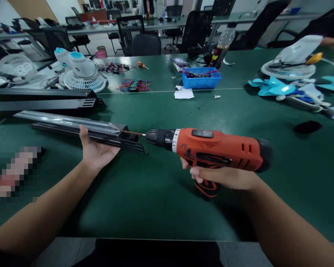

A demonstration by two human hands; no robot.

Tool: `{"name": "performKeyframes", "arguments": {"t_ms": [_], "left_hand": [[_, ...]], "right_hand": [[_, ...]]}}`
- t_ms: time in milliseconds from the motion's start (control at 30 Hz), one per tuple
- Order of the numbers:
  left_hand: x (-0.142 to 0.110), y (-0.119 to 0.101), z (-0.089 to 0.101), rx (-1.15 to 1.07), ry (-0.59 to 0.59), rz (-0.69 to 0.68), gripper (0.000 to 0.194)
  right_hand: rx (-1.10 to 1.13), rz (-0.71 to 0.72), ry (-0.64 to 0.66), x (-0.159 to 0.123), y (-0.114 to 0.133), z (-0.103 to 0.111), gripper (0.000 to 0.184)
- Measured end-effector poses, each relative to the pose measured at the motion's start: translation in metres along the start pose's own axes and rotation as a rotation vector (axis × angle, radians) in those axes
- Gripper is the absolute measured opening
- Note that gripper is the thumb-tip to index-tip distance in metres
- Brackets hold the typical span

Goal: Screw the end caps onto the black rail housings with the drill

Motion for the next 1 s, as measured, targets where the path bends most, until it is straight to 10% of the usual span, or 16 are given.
{"name": "performKeyframes", "arguments": {"t_ms": [1000], "left_hand": [[0.002,-0.003,0.01,0.039,0.014,-0.054,0.058]], "right_hand": [[0.056,0.084,-0.002,0.018,-0.013,0.017,0.023]]}}
Point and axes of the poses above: each hand's wrist, its own x-axis towards the middle knuckle, its own z-axis out of the back of the hand, y = z × x, the point moved 3 cm from there along x, towards the middle knuckle, and after that the axes turned 1 degree about -y, right-handed, at the moved point
